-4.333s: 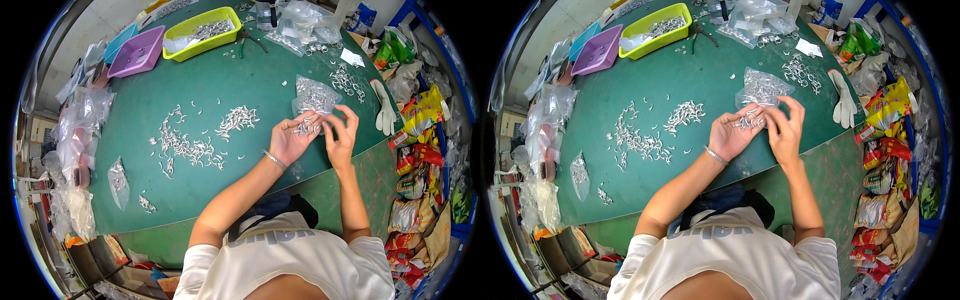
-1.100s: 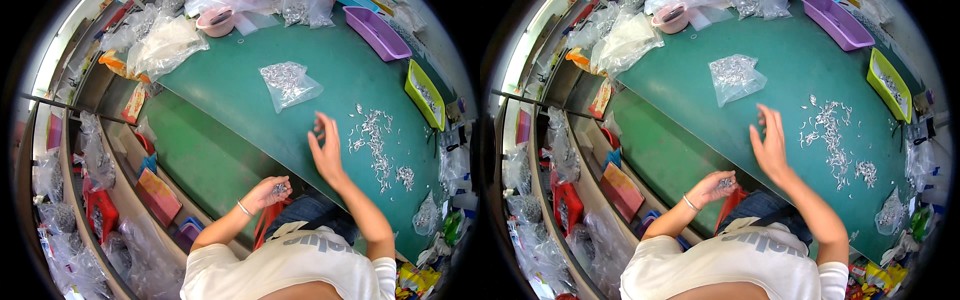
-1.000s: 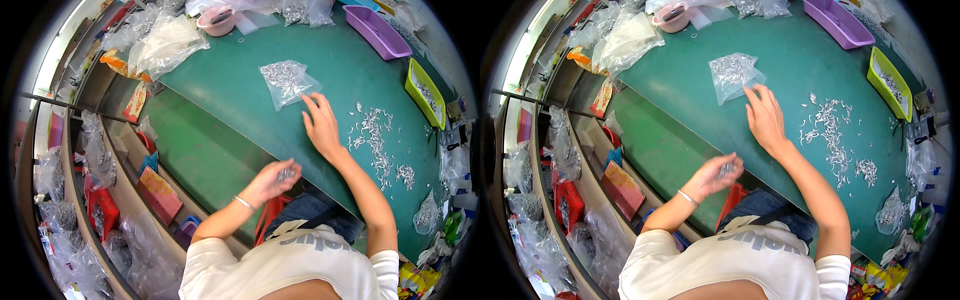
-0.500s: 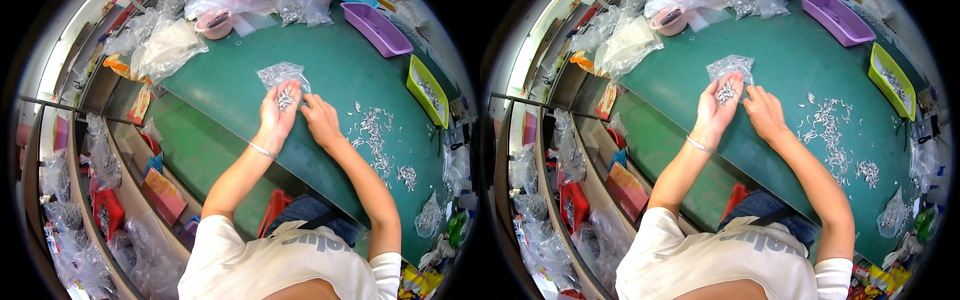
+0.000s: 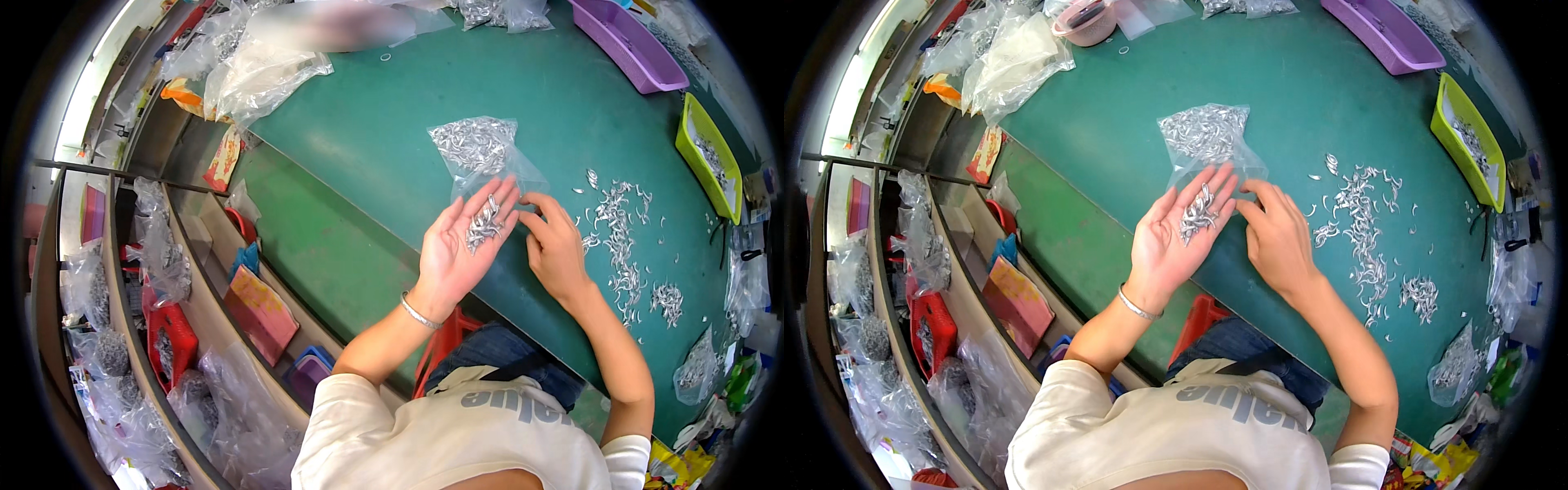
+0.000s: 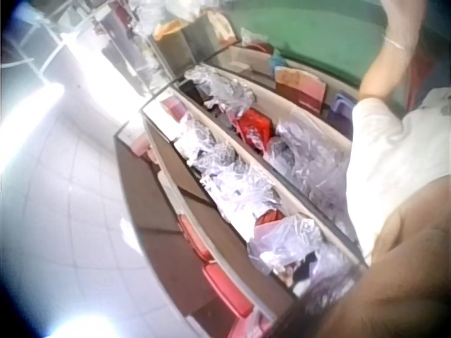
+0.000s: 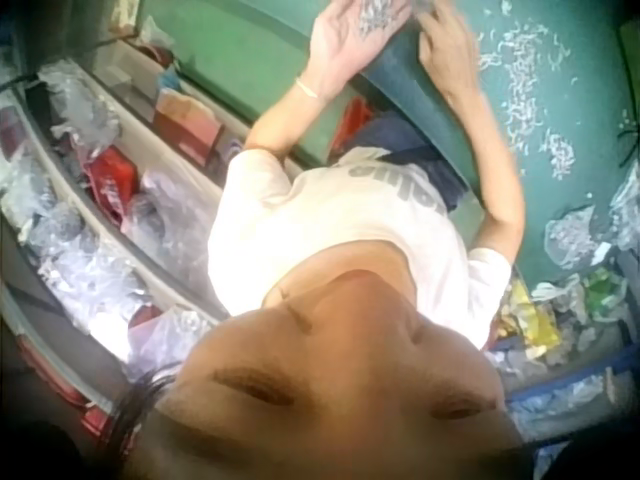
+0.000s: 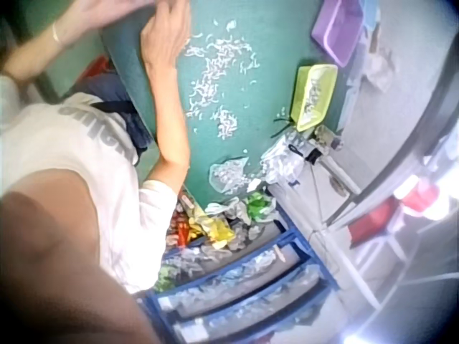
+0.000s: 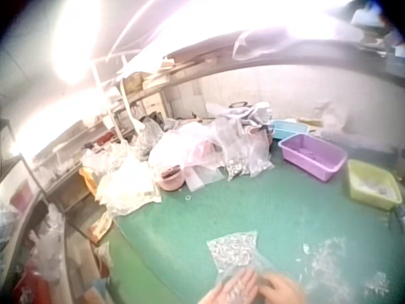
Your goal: The person sorts through a pile of small metal pieces on a green workbench, gathers them by hand, and puts them into a plastic bag. They also move a yellow bin containing metal components and handle paper labels.
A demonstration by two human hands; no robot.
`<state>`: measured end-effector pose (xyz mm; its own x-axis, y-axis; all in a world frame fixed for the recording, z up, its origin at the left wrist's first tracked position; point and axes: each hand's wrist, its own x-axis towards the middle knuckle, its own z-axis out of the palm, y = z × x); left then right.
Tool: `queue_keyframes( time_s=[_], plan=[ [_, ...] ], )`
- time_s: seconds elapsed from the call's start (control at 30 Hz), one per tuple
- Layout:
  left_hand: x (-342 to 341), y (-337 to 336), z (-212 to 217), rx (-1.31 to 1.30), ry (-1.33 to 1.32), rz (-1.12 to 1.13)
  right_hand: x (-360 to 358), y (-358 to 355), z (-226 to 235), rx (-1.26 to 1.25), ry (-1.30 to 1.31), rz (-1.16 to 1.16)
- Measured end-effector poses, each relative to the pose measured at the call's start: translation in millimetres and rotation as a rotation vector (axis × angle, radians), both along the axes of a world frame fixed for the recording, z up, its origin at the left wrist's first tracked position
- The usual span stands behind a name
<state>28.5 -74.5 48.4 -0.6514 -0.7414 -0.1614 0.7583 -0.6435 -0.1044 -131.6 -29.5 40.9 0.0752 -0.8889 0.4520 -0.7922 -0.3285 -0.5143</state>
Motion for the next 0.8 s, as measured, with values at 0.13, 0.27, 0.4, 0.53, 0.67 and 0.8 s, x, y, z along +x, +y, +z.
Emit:
queue_keyframes(
  time_s=[0.13, 0.27, 0.4, 0.53, 0.67, 0.8],
  plan=[
    [-0.1, 5.0, 0.8, -0.012, -0.008, -0.013, 12.7, 6.8, 7.2, 0.085, -0.334, -0.117],
    [-1.9, 7.7, 2.2, -0.093, -0.053, -0.022, 21.7, 9.0, 20.3, 0.107, -0.422, -0.094],
    [-2.5, 9.7, 4.8, -0.107, -0.07, -0.029, 21.5, 6.0, 17.8, 0.088, -0.379, -0.085],
    [-2.3, 11.4, 6.2, -0.124, -0.086, -0.031, 23.3, 5.0, 20.1, 0.076, -0.384, -0.107],
    [-3.1, 13.0, 6.7, -0.124, -0.079, -0.029, 23.0, 5.0, 20.4, 0.097, -0.416, -0.108],
    [-3.1, 13.8, 5.2, -0.128, -0.071, -0.03, 23.3, 5.2, 21.2, 0.116, -0.492, -0.101]
  ],
)
